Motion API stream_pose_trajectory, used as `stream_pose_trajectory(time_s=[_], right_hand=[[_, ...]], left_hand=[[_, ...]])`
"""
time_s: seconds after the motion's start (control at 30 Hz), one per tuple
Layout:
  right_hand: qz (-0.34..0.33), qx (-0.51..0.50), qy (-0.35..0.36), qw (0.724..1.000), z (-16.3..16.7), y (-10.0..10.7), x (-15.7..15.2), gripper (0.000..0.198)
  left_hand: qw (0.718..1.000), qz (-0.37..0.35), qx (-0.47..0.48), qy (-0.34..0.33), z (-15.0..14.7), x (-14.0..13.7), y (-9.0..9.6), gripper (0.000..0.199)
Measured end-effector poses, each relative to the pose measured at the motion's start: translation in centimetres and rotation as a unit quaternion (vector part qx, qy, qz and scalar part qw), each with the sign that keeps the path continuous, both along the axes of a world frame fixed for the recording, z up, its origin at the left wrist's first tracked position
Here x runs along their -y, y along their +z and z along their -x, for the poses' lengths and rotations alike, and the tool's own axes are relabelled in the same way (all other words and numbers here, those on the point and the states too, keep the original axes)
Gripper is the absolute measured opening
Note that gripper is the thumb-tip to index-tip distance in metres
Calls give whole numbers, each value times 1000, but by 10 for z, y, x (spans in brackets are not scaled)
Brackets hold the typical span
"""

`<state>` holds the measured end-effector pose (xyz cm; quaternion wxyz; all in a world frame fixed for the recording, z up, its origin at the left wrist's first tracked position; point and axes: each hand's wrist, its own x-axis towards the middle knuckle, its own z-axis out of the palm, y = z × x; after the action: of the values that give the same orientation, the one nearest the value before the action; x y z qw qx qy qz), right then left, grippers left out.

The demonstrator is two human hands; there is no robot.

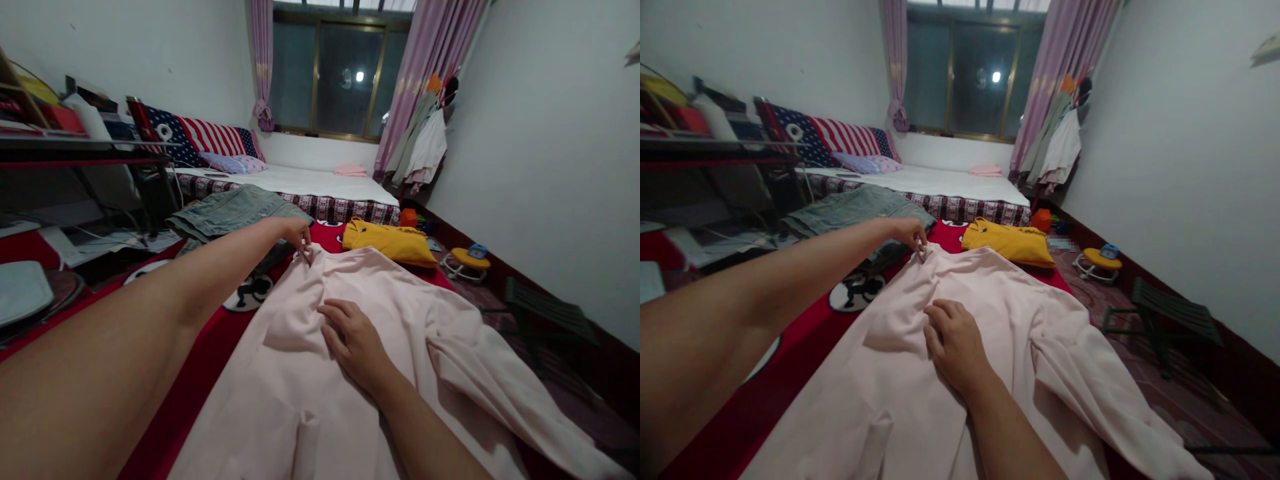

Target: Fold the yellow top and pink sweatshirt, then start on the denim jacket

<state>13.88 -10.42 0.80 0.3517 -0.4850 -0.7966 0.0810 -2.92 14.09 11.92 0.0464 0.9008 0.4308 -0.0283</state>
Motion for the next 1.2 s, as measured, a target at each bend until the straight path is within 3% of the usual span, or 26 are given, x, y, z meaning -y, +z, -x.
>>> stream_pose_trajectory(time_s=[0.07, 0.2, 0.27, 0.43, 0.6, 0.73, 0.8, 0.87, 0.97, 1.1, 1.2], right_hand=[[1, -1, -3, 1000, 0, 0, 0, 30], [-5, 2, -12, 1000, 1, -2, 1, 34], [-11, 6, -13, 1000, 0, -3, 0, 37], [-2, 16, -10, 1000, -1, -4, 0, 37], [-2, 15, -13, 1000, -1, -3, -1, 36], [-9, 20, -11, 1000, -1, -3, -1, 37], [-14, 25, -9, 1000, 0, -3, 0, 37], [-16, 28, -6, 999, 0, -3, 0, 36], [-16, 12, -16, 1000, 0, -3, 0, 34], [-1, -97, -145, 985, -10, -5, -7, 31], [46, -169, -231, 957, -23, -8, -13, 33]], left_hand=[[999, -35, 6, 19, -1, -1, -1, 28], [977, -190, 61, 77, -5, 3, -4, 29], [970, -216, 71, 92, -8, 6, -8, 28], [964, -214, 80, 140, -9, 14, -23, 19], [949, -236, 148, 147, -3, 29, -29, 30], [956, -172, 236, -6, 2, 79, -47, 29], [958, -151, 234, -74, 6, 111, -63, 29], [959, -163, 221, -74, 12, 138, -80, 28], [960, -179, 214, 8, 19, 158, -98, 24], [963, -164, 202, 73, 25, 163, -99, 24], [960, -170, 218, 35, 23, 170, -93, 21]])
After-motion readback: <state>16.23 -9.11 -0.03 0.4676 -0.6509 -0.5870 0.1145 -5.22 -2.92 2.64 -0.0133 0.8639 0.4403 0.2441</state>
